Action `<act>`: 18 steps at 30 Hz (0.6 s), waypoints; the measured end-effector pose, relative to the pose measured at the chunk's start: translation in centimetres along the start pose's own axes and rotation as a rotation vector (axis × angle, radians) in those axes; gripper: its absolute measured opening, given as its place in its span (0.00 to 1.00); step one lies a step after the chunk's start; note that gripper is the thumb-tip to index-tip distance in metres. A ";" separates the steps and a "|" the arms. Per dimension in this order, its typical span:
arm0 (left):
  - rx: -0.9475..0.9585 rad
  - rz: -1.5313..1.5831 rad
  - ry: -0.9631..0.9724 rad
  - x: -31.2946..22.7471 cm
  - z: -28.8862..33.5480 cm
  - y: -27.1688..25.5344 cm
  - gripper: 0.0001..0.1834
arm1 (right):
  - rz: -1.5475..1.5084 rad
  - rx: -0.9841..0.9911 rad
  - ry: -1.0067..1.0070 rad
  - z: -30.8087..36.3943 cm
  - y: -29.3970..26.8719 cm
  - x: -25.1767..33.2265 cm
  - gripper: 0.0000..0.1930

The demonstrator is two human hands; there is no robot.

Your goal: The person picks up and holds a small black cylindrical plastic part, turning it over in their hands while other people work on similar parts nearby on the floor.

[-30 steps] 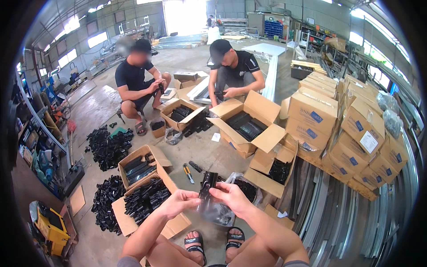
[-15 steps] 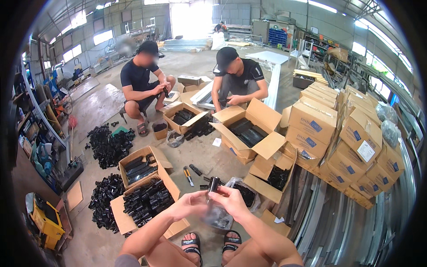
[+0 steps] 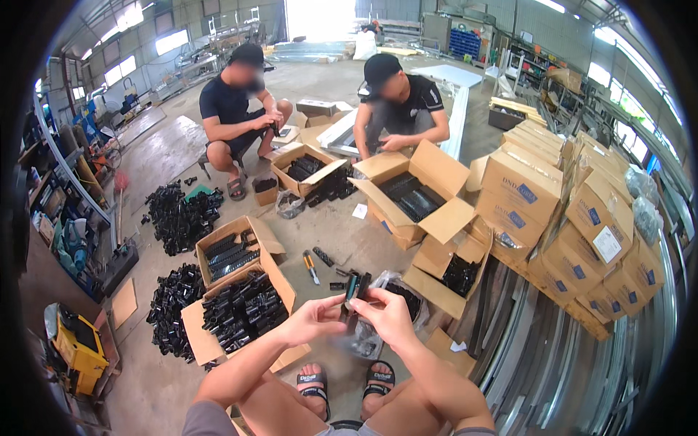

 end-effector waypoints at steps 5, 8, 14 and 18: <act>-0.008 -0.114 0.017 1.0 0.0 0.2 0.40 | 0.186 0.022 -0.089 -0.6 0.1 -1.1 0.14; -0.021 -0.072 0.097 1.1 -0.1 0.7 0.43 | 0.123 0.028 -0.095 -0.2 0.3 -0.4 0.14; -0.131 -0.181 0.065 0.8 -0.1 1.3 0.43 | 0.085 0.063 -0.038 -0.3 0.0 -0.6 0.16; -0.159 -0.190 0.067 0.8 -0.1 1.3 0.43 | 0.077 0.083 0.002 -0.3 -0.1 -0.8 0.17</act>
Point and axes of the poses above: each hand's wrist, its own z-axis away from the middle knuckle, its own y-axis out of the palm, x = y × z, the point moved 2 cm from there along -z, towards the middle knuckle, and after that the axes turned 1 degree about -y, right-handed, at the moved point
